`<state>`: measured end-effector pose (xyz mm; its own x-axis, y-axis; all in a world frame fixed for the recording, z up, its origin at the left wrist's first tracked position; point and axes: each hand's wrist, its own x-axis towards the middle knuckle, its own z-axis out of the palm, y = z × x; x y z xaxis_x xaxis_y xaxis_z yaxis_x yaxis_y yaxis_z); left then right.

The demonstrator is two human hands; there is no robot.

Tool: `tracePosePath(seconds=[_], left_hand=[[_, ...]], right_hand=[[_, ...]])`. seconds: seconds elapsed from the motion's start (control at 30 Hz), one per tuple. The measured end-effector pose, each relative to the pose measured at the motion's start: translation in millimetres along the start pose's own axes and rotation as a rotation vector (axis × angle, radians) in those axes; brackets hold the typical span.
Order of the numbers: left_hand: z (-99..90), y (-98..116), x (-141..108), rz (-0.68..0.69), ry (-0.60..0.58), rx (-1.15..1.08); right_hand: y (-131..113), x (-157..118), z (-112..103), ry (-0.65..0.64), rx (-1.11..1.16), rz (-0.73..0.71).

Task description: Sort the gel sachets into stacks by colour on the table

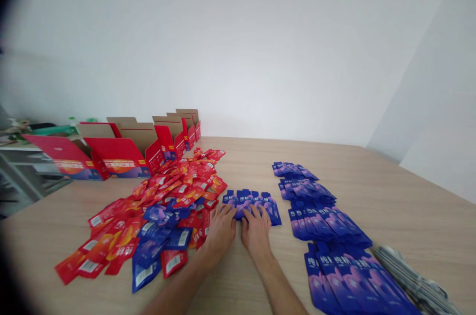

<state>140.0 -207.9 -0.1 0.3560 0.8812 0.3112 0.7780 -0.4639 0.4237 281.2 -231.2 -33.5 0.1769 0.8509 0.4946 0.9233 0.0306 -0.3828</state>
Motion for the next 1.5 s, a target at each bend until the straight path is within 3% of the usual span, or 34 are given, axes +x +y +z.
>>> tracePosePath(seconds=[0.23,0.43,0.63,0.77,0.87,1.0,1.17,1.33,1.5], left_hand=[[-30.8,-33.1,-25.0,-0.081,0.093,0.088],[-67.7,-72.6,-48.7,-0.216,0.252,0.247],[-85.4,-109.0,-60.7,-0.347,0.284,0.371],[-85.8,-122.5,-57.8,-0.31,0.283,0.343],[-88.4,-116.0,-51.0,-0.209,0.36,0.235],[-91.8,-87.5,-40.6,-0.082,0.433,-0.015],[-86.5,-52.7,-22.2,-0.247,0.402,-0.474],[-58.9,-41.3,-0.5,-0.365,0.305,-1.008],[-28.7,-43.1,8.4,-0.431,0.245,-1.17]], right_hand=[[-64.6,-4.1,4.9,-0.148,0.173,-0.173],[-108.4,-3.9,5.5,-0.154,0.286,-0.251],[-127.5,-11.6,14.0,-0.126,0.391,-0.278],[-127.1,-17.5,19.2,-0.1,0.422,-0.276],[-121.4,-13.5,18.1,-0.092,0.47,-0.262],[-105.6,-3.9,10.6,-0.097,0.564,-0.2],[-86.7,-2.0,-4.9,-0.148,0.718,-0.006],[-74.7,-1.2,-11.6,-0.275,0.937,0.163],[-59.6,1.5,-13.3,-0.254,0.949,0.238]])
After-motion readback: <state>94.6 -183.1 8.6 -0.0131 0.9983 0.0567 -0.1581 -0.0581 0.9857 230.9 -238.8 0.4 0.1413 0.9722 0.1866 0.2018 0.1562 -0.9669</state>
